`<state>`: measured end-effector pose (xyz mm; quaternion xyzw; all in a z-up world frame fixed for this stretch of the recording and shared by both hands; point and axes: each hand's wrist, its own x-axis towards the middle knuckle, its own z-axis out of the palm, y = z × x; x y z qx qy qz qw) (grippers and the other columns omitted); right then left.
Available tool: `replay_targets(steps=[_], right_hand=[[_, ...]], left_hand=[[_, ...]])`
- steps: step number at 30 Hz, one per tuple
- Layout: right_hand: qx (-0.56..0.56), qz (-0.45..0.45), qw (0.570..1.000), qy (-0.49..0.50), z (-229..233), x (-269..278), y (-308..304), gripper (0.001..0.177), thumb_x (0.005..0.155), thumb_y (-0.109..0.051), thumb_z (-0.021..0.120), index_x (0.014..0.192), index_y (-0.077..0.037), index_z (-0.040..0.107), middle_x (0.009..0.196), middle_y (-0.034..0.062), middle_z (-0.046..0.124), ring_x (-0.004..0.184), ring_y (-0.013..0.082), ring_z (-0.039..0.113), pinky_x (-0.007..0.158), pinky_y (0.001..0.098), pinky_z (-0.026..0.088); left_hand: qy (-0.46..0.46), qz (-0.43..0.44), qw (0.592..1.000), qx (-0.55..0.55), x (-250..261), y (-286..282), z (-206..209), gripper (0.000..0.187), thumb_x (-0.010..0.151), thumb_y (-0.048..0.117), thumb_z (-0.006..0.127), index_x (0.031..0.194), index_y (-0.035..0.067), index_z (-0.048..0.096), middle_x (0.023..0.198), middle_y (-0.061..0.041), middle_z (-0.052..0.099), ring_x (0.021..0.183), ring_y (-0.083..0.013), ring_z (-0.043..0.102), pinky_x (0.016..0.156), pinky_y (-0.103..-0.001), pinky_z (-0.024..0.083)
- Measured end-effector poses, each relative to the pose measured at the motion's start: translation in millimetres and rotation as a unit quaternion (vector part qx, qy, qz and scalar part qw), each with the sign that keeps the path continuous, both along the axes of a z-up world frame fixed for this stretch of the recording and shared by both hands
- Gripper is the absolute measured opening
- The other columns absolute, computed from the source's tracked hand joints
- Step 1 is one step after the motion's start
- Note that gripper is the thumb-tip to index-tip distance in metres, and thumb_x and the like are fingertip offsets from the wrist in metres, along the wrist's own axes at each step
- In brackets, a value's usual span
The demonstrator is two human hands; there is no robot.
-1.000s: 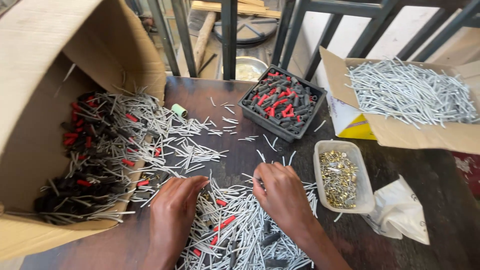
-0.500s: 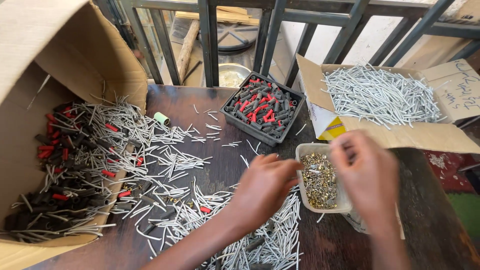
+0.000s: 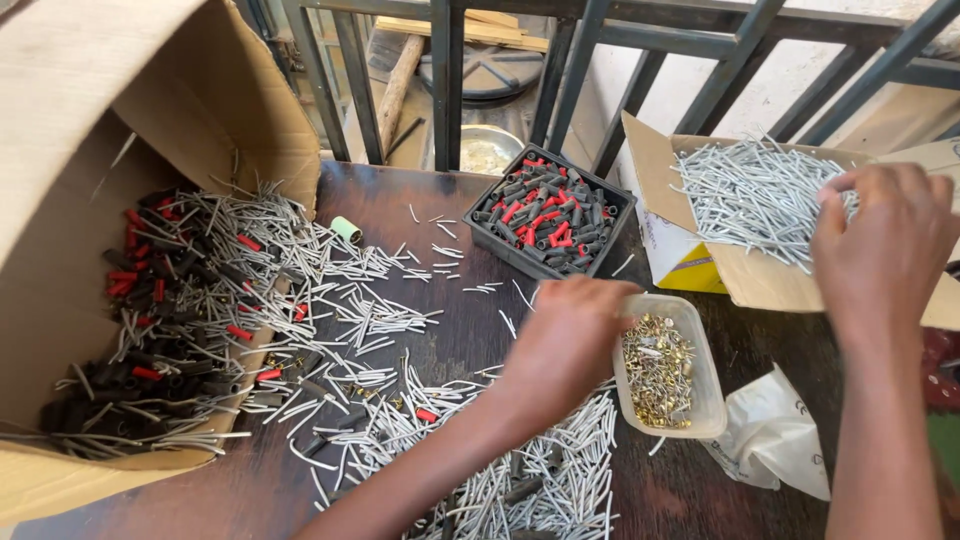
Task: Sorting nails and plastic wall plugs into separate containers on a workbench.
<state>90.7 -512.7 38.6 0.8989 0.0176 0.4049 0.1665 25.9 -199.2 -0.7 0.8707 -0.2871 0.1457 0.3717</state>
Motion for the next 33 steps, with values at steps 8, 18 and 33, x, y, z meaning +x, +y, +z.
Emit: replay_targets(steps=[8, 18, 33], right_hand=[[0.239, 0.257, 0.917, 0.191, -29.1, -77.7, 186.9, 0.011, 0.096, -0.005, 0.063, 0.101, -0.008, 0.072, 0.104, 0.0081, 0.072, 0.099, 0.0264, 0.061, 0.091, 0.0409, 0.046], [0.097, 0.173, 0.936, 0.291, -117.4, -64.7, 256.4, 0.023, 0.097, -0.036, 0.067, 0.099, -0.013, 0.07, 0.101, 0.0085, 0.063, 0.098, 0.0295, 0.058, 0.075, 0.0438, 0.051], [0.0, 0.15, 0.961, 0.234, -126.1, -69.4, 253.7, 0.01, 0.092, -0.024, 0.066, 0.085, -0.018, 0.061, 0.085, 0.0022, 0.059, 0.087, 0.0235, 0.057, 0.073, 0.0384, 0.05]], left_hand=[[0.028, 0.179, 0.978, -0.1, 2.9, 151.9, -14.3, 0.022, 0.098, 0.016, 0.064, 0.117, 0.007, 0.07, 0.105, -0.009, 0.078, 0.095, -0.0237, 0.073, 0.085, -0.039, 0.053], [0.125, 0.299, 0.945, 0.034, -3.3, 215.8, -46.6, 0.023, 0.087, 0.027, 0.08, 0.103, 0.014, 0.07, 0.093, -0.002, 0.074, 0.091, -0.0239, 0.066, 0.078, -0.042, 0.046], [0.28, 0.217, 0.918, 0.176, -11.8, 200.6, -44.2, 0.012, 0.08, 0.026, 0.087, 0.075, 0.021, 0.078, 0.084, -0.003, 0.077, 0.087, -0.027, 0.072, 0.078, -0.045, 0.053]])
